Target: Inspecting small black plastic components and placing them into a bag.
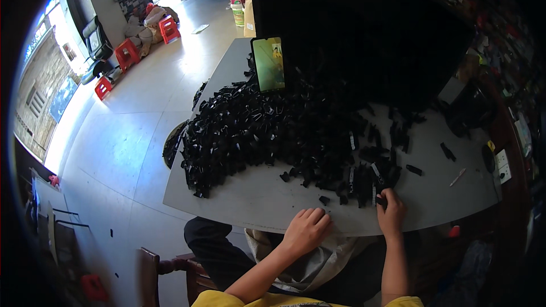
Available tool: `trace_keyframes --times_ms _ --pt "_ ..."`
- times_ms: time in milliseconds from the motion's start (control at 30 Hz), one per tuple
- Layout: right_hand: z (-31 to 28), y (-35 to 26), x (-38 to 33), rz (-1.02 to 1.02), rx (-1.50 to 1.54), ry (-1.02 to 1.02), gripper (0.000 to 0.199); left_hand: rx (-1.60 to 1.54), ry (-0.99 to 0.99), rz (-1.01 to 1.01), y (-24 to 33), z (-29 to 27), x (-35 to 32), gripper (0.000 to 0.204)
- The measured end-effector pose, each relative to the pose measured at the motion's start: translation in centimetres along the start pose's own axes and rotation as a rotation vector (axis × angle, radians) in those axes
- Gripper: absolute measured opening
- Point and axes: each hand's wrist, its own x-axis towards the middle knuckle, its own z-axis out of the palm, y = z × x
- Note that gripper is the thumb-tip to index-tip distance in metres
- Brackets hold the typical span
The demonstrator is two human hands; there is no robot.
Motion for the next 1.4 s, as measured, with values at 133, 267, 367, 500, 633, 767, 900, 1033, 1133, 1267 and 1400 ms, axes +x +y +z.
trace_keyframes --times_ms 133,267,367,500,633,767,900,1033,1133,1267,1400 --pt "-0.2 0.4 -0.2 -0.003 -0.002 0.017 0.011 -0.021 0.0 0.019 -0.2 0.3 0.1 0.016" --pt "-0.4 -0.2 -0.3 0.0 -0.007 0.004 0.014 0.003 -0.012 0.024 -0.1 -0.4 0.1 0.016" --pt "-0.5 -0.3 -0.4 -0.003 0.003 0.008 0.014 -0.003 -0.004 0.032 -0.3 -0.2 0.0 0.016" --pt "-0.8 -0.1 -0.7 -0.034 0.067 0.054 0.01 -0.081 -0.008 0.021 -0.1 -0.4 -0.1 0.016" --pt "-0.7 0.1 -0.6 -0.027 0.094 0.044 0.01 -0.082 -0.005 0.023 -0.2 -0.3 0.0 0.017" --pt "-0.6 0.1 -0.7 -0.024 0.076 0.059 0.008 -0.124 0.05 0.002 0.0 -0.6 -0.2 0.017" --pt "-0.8 -0.1 -0.6 0.0 0.073 0.044 0.008 -0.183 0.089 -0.037 -0.3 -0.7 0.0 0.016" --pt "-0.7 -0.1 -0.7 -0.004 0.03 0.084 0.022 -0.185 0.079 -0.052 -0.2 -0.7 0.0 0.016" --pt "-0.7 -0.3 -1.0 0.022 -0.018 0.064 0.023 -0.212 0.081 -0.091 -0.2 -1.0 -0.1 0.015" --pt "-0.4 0.2 -1.3 0.056 -0.056 0.041 0.024 -0.282 0.117 -0.165 -0.2 -1.0 -0.2 0.015" --pt "-0.2 0.1 -1.5 0.093 -0.107 0.03 0.03 -0.357 0.132 -0.212 -0.4 -0.9 -0.4 0.013"
